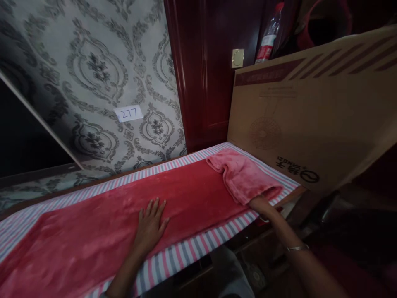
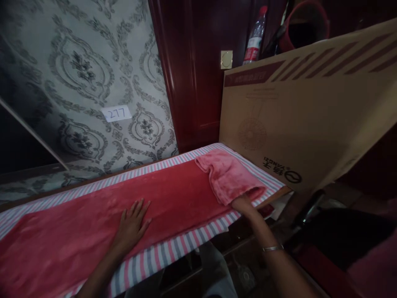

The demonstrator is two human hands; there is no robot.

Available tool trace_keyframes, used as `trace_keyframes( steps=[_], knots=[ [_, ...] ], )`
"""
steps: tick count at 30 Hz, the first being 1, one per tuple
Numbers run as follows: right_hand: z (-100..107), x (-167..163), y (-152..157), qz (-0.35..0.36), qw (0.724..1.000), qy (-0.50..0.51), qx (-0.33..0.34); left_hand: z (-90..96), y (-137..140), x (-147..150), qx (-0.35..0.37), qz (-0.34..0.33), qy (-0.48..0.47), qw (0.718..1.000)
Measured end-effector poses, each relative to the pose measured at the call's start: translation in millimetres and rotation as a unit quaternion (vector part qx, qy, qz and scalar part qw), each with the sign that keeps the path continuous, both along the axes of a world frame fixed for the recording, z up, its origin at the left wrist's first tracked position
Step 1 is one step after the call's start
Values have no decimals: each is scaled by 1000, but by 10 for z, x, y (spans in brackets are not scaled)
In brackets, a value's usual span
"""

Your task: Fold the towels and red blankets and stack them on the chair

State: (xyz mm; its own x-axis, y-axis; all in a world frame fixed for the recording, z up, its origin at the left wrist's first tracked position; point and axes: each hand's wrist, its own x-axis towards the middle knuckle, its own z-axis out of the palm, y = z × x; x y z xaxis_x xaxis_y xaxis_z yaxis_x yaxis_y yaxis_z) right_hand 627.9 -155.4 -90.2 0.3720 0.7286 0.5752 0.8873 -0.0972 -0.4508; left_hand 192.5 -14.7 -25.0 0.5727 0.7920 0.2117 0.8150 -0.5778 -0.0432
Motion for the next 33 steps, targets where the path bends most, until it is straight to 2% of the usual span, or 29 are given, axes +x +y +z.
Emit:
trace_keyframes(
  steps=[4, 6, 10, 14, 16, 19, 22, 24, 26, 28, 31, 33],
  knots=[
    [-81, -213, -153, 12, 998, -33, -49, 23, 11, 14, 6, -7, 3, 1000],
    [-74, -324, -265, 18, 997, -47, -51, 33, 12, 24, 6, -6, 9, 1000],
    [-10, -557, -453, 43, 998, -42, -4, 60, 5, 44, 9, -5, 24, 1000],
    [55, -758, -615, 76, 994, 21, 71, 89, -7, 59, 6, -7, 27, 1000],
    [99, -818, -677, 56, 990, 59, 114, 97, -8, 63, 4, -8, 24, 1000],
    [193, -860, -697, -15, 987, 64, 149, 97, -6, 61, 6, -11, 20, 1000],
    [279, -862, -617, -53, 993, 27, 99, 96, -4, 54, 14, -16, 21, 1000],
    [314, -833, -537, -58, 996, 16, 58, 98, -6, 53, 15, -15, 27, 999],
    [348, -770, -462, -56, 997, 22, 46, 102, -10, 60, 11, -8, 37, 999],
    [398, -684, -400, -57, 995, 32, 72, 108, -16, 74, 4, 2, 47, 999],
    [485, -590, -329, -104, 981, 35, 160, 120, -26, 95, -2, 9, 53, 999],
    [504, -602, -300, -119, 979, 15, 167, 125, -30, 101, -4, 8, 51, 999]
  ],
)
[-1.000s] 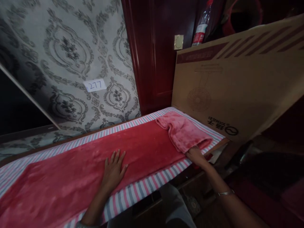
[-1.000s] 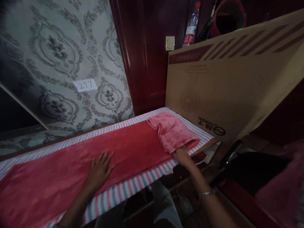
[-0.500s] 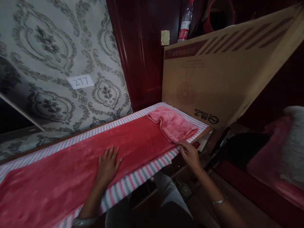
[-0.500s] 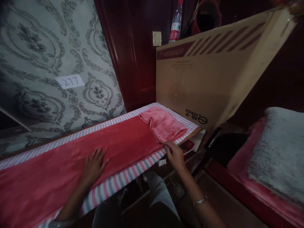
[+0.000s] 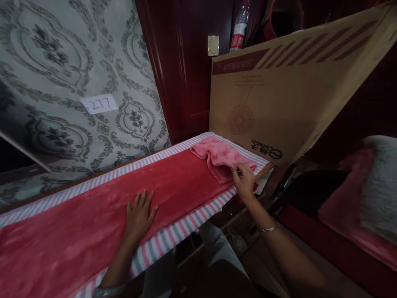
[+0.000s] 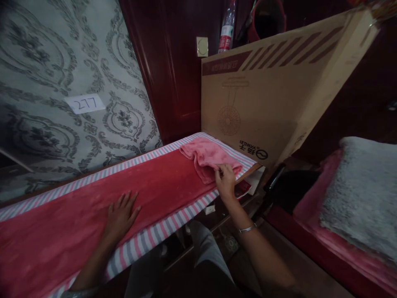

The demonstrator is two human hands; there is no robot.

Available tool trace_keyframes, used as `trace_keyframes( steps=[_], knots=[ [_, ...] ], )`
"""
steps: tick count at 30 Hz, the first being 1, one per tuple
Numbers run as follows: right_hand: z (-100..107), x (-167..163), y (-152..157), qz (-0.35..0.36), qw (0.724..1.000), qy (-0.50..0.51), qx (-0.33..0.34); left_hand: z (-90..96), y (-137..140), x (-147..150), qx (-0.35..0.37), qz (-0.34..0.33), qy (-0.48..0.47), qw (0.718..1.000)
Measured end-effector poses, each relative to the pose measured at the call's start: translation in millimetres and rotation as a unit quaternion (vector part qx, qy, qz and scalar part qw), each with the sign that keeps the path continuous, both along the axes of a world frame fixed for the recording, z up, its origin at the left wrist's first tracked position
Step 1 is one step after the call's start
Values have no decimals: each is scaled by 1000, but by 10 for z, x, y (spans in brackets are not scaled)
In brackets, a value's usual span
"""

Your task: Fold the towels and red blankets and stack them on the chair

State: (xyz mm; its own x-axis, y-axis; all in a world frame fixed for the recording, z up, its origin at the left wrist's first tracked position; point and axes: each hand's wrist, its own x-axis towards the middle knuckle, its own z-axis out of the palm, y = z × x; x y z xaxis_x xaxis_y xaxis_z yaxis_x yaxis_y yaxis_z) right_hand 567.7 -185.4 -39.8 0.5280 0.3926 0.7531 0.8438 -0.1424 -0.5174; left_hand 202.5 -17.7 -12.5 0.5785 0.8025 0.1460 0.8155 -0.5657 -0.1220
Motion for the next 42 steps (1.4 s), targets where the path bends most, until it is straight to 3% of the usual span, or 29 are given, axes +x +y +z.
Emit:
trace_keyframes(
  steps=[4, 7, 13, 18, 23, 27, 32, 34, 38, 42],
  knots=[
    [-93, -136, -3, 11, 986, -48, -160, 1, 1, -10, 0, -4, -7, 1000],
    [-151, -196, -35, 5, 973, -75, -218, -1, 9, -22, 9, -10, -12, 1000],
    [-122, -225, -56, 0, 962, -136, -237, -39, 18, -53, 8, -17, -25, 1000],
    [-126, -294, 25, -30, 970, -110, -214, -80, 101, -153, -21, -28, -46, 998],
    [-162, -355, 182, -43, 982, -94, -160, 152, 395, -59, -126, -64, -80, 987],
    [-261, -336, 204, -15, 991, -106, -86, 410, 698, 557, -137, -116, -150, 972],
    [-414, -275, 131, 6, 994, -97, -52, 515, 1012, 1810, -107, -176, -224, 952],
    [-450, -268, 122, 16, 994, -91, -57, 502, 1098, 2262, -128, -181, -277, 935],
    [-460, -273, 140, 9, 996, -65, -61, 421, 1248, 2872, -225, -110, -383, 889],
    [-398, -219, 77, 6, 996, -76, -47, 345, 1464, 3151, -257, -47, -434, 862]
  ],
)
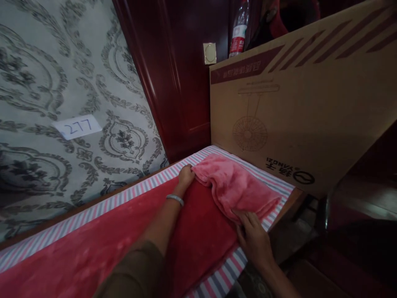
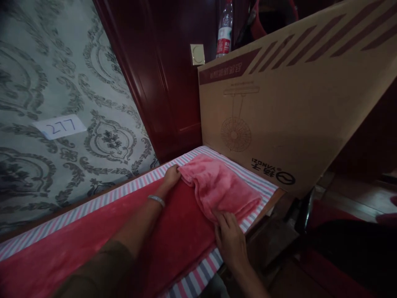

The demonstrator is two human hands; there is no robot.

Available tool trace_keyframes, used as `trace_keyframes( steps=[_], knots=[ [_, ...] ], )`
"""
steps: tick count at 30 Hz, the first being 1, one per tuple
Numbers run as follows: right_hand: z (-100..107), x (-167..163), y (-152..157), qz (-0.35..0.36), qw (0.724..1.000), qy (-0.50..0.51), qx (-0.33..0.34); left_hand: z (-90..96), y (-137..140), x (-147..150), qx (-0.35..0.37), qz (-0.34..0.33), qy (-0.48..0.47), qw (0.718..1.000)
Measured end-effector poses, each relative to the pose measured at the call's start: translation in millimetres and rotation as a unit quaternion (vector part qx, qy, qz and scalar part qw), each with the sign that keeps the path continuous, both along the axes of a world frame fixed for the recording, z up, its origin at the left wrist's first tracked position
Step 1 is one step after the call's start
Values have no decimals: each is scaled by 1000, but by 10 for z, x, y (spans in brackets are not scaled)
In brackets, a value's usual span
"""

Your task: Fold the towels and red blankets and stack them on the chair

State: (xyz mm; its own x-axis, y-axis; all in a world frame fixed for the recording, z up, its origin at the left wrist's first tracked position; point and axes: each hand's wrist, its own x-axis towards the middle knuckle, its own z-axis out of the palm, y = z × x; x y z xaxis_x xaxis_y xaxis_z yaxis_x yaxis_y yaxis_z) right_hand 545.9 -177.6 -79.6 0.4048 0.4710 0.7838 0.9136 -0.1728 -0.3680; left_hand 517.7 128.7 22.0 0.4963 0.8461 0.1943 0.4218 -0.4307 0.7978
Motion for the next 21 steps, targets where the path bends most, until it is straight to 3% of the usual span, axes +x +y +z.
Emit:
trace_keyframes(
  steps=[6, 13, 17, 19, 21],
  knots=[
    [172, 108, -303, -59, 998, -18, 33, -2, 362, 35, -142, 98, -99, 980],
    [336, 51, -385, -4, 996, -48, 72, 55, 335, -116, -291, 53, -165, 941],
    [635, 374, -378, -30, 983, 120, 133, 384, 271, 54, -330, 3, -200, 923],
    [887, 630, -371, -37, 944, 254, 207, 650, 218, 245, -329, -24, -231, 915],
    [1152, 887, -367, -28, 896, 322, 305, 939, 135, 471, -324, -76, -273, 903]
  ],
)
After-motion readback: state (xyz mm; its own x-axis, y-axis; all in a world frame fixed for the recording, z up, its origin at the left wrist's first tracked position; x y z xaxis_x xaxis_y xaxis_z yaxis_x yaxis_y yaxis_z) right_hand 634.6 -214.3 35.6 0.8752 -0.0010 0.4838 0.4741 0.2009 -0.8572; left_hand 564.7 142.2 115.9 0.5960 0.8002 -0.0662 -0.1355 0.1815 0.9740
